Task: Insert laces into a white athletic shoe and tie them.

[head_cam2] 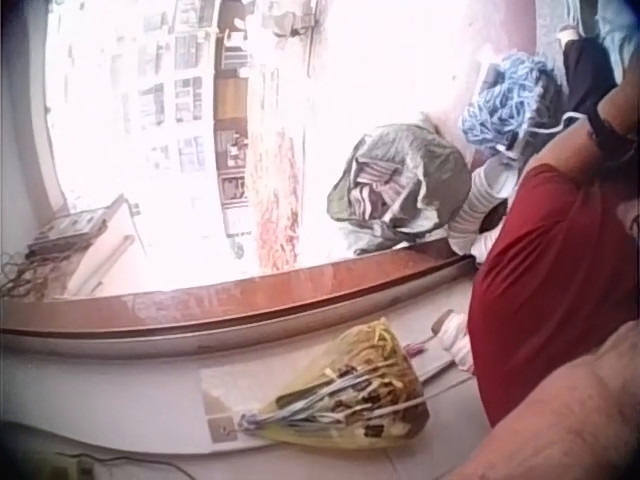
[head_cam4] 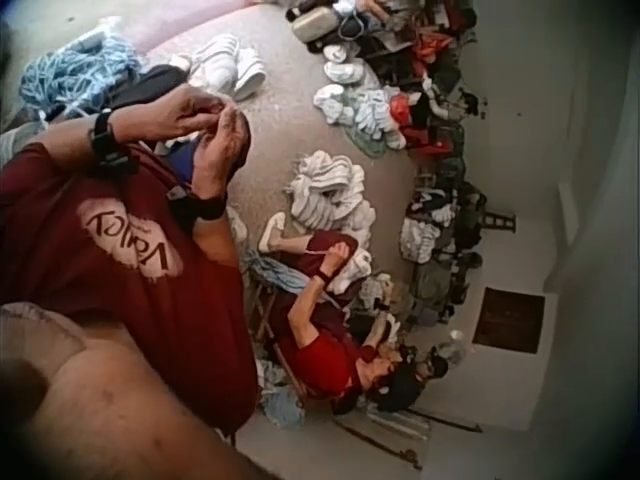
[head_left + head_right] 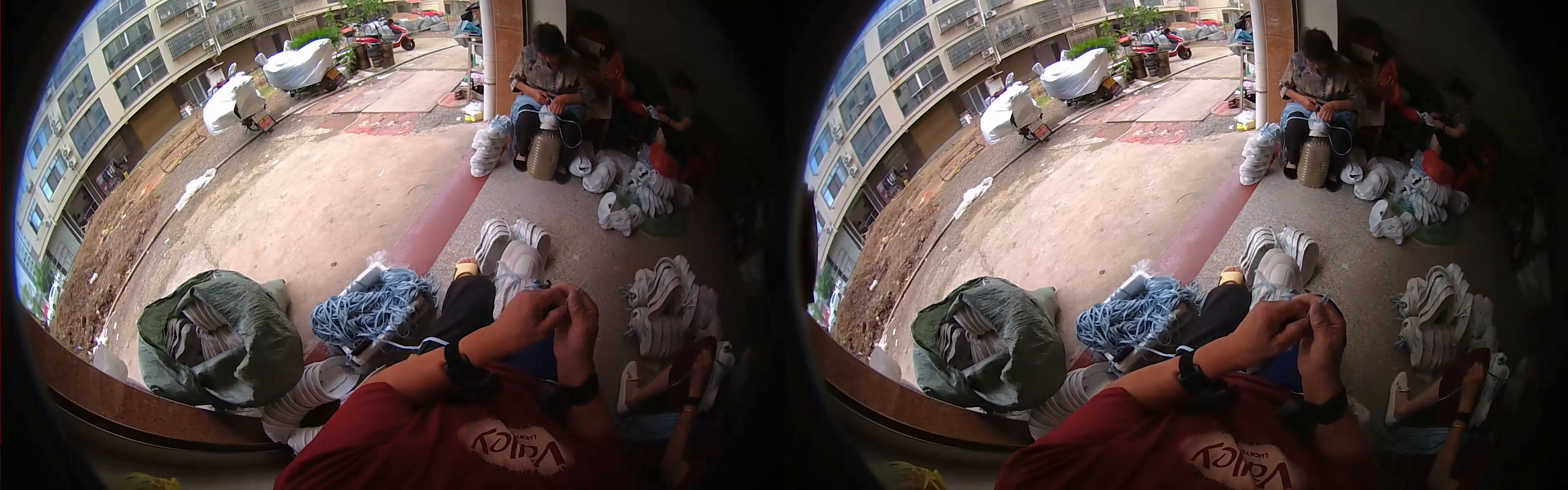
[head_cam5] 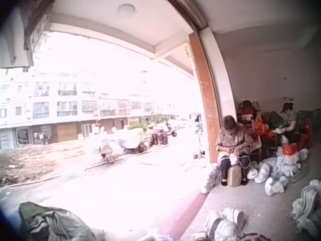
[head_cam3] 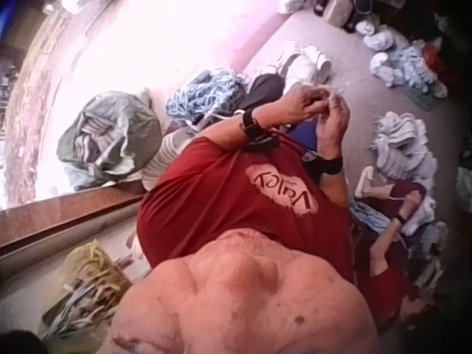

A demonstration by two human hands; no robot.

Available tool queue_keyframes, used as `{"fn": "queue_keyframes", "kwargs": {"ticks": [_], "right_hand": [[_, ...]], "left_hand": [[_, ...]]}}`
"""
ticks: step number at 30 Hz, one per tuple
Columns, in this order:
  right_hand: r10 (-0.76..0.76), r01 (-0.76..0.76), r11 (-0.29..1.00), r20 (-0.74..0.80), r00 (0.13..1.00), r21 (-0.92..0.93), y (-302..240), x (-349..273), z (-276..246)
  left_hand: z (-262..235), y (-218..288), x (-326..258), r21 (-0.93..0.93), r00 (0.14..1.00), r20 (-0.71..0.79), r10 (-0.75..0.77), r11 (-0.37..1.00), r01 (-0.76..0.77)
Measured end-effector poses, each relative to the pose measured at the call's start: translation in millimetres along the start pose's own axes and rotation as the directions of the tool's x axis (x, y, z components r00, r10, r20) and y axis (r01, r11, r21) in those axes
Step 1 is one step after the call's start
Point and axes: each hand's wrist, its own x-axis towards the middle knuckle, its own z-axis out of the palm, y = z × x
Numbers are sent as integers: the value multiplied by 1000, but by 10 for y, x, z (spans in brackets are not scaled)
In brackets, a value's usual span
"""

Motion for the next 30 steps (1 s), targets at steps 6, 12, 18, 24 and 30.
{"fn": "queue_keyframes", "kwargs": {"ticks": [6,12,18,24,30], "right_hand": [[48,-38,975,-39,998,218,92,-54,-7],[65,-74,961,44,997,265,124,-52,-29],[46,-55,957,37,998,283,76,-59,-25],[31,-55,954,86,996,295,124,-82,-90],[-95,84,964,30,995,253,21,70,-57]], "left_hand": [[-27,-56,-65,56,997,9,-76,996,76],[-57,-84,-97,78,961,-2,-275,959,274],[-23,-106,-99,-55,976,17,-218,974,219],[-27,-75,-96,18,974,65,-217,976,217],[-35,-218,-108,-37,984,-65,-168,985,166]]}}
